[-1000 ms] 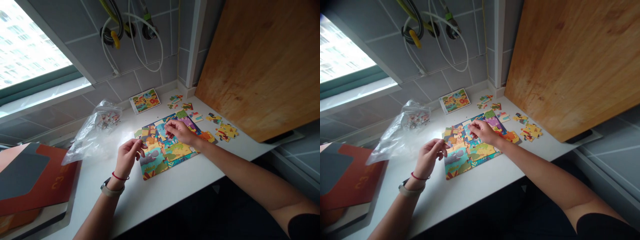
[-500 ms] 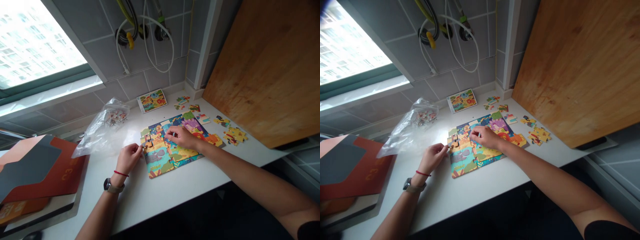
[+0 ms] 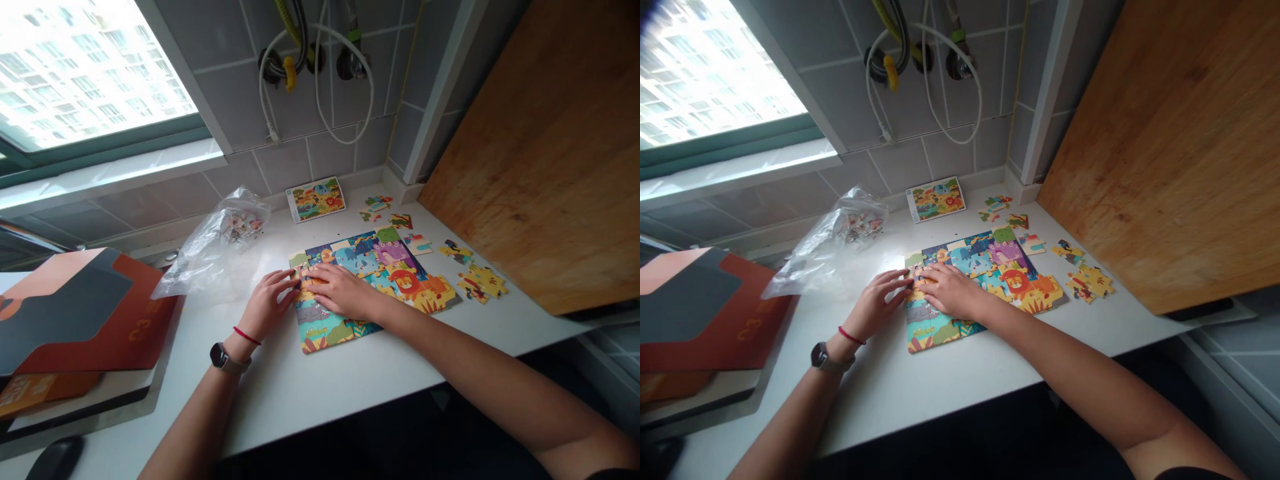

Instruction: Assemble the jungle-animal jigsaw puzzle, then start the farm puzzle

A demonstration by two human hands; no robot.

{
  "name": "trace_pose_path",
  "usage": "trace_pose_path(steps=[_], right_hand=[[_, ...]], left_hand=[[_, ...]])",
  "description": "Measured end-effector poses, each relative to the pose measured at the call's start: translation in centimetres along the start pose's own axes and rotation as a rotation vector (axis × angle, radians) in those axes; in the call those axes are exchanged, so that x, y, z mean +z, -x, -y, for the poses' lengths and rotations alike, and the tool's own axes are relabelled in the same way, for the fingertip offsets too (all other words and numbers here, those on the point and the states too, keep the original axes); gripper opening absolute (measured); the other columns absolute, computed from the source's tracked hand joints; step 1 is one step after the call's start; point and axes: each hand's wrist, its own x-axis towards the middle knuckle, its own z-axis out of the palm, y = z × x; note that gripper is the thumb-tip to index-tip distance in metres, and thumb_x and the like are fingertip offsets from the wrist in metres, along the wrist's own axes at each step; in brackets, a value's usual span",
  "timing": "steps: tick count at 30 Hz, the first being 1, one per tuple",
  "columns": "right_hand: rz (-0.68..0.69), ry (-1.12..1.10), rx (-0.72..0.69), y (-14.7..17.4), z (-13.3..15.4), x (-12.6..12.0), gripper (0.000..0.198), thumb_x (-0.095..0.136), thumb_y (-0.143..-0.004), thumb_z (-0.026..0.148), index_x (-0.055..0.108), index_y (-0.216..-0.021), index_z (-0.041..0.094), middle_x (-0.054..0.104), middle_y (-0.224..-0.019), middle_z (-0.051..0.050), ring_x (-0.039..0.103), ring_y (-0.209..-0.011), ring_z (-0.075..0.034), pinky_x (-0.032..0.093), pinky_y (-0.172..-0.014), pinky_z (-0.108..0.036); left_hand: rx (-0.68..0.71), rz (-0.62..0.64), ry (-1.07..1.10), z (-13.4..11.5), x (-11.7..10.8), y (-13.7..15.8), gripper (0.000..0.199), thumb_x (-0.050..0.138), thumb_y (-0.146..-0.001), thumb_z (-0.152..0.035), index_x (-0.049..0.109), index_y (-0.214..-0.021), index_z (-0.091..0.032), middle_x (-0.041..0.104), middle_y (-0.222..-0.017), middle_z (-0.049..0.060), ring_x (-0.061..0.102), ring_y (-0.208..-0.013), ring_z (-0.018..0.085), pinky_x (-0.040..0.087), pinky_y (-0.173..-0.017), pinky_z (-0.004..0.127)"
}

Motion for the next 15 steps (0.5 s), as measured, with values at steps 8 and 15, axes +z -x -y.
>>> trace_pose_path(steps=[8,15], right_hand=[[0.023,0.0,0.019,0.1,0.1,-0.2,0.031,0.055,-0.107,0.025,0.074,-0.131,0.023,0.065,-0.149,-0.008,0.053,-0.143,-0.03,0.048,-0.119,-0.053],[0.088,0.022,0.038,0.1,0.4,-0.2,0.036,0.054,-0.106,0.024,0.069,-0.139,0.021,0.062,-0.153,-0.01,0.05,-0.146,-0.031,0.044,-0.121,-0.054]], left_hand=[[0.06,0.149,0.007,1.5,0.1,0.0,0.032,0.056,-0.107,-0.034,0.075,-0.133,-0.03,0.064,-0.151,0.005,0.058,-0.14,0.033,0.053,-0.115,0.056],[0.082,0.202,0.017,1.6,-0.5,-0.4,0.04,0.049,-0.104,-0.019,0.071,-0.137,-0.027,0.061,-0.154,0.003,0.058,-0.142,0.031,0.05,-0.119,0.053]])
